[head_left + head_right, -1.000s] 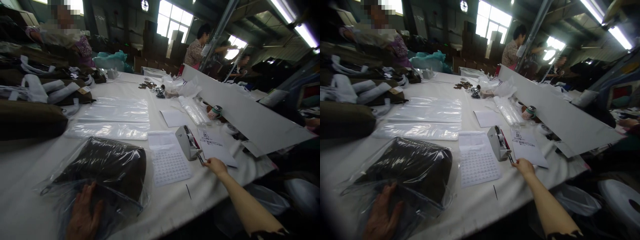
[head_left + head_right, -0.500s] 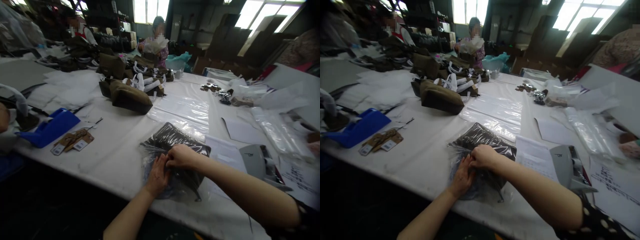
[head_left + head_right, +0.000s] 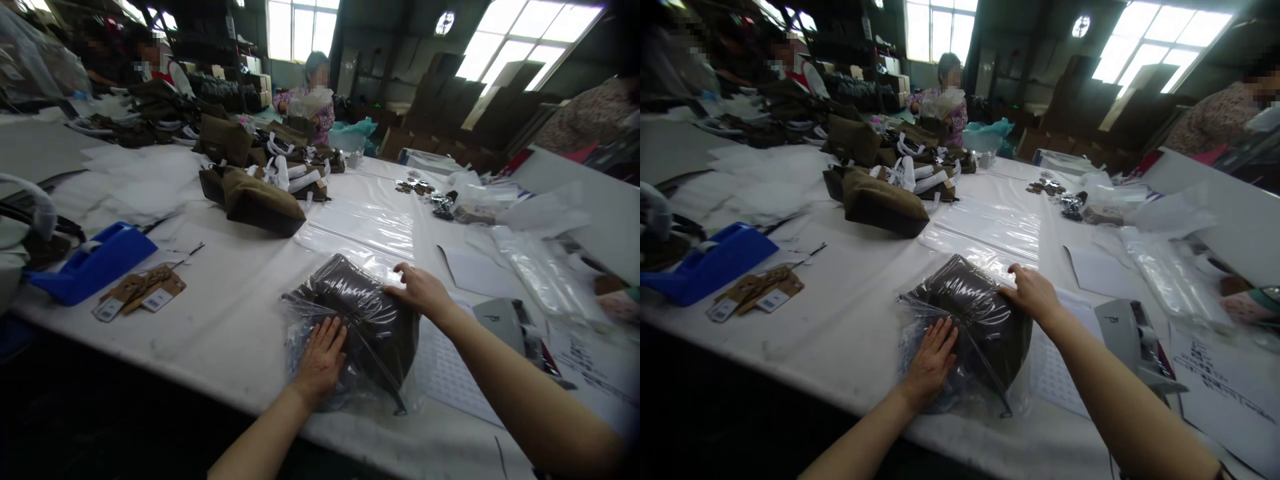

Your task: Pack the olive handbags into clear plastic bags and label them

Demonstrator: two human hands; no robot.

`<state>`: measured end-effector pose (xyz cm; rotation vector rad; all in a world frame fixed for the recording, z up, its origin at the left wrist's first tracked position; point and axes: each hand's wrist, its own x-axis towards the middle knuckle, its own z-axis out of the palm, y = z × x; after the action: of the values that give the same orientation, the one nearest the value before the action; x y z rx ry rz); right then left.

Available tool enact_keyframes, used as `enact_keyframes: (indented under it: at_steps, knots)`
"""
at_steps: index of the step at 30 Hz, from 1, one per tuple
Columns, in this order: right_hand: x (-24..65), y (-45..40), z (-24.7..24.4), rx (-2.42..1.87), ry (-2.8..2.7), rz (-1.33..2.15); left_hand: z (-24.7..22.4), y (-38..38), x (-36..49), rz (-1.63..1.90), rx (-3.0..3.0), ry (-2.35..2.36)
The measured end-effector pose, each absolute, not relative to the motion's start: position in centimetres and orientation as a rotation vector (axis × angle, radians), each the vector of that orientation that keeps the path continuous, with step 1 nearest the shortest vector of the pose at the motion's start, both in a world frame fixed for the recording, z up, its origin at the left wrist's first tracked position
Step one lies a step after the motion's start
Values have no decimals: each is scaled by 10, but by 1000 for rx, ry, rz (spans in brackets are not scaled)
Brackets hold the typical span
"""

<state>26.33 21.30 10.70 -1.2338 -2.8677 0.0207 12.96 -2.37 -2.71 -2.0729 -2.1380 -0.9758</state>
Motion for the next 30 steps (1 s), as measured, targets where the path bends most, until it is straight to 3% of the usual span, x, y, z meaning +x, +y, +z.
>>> enact_keyframes:
  at_steps: [3, 7, 11, 18, 21, 25, 28, 30]
  knots:
    - [322, 202, 88, -864, -2686, 93, -11, -42, 112, -1231, -1912, -2071]
    - [391, 161, 43, -554, -2696, -165, -5, -65, 56, -1363, -1540, -2036]
    - [407, 121, -10, -575, -2669, -263, -26, -53, 5, -1200, -1492, -2262]
    - [376, 108, -48, -735, -2329, 13, -44, -7, -9, -1394, -1741, -2442]
    - [372, 116, -34, -784, -2222, 105, -16, 5, -13, -1468, -1744, -2392]
    - [375, 129, 8, -878, -1975, 366, 72, 32, -15, -1549, -1827, -2255]
    - [372, 133, 35, -1040, -1821, 777, 127, 62, -11, -1641, -1876, -2413]
    - [367, 130, 39, -1107, -1683, 1156, 134, 79, -6, -1691, -1829, -2557]
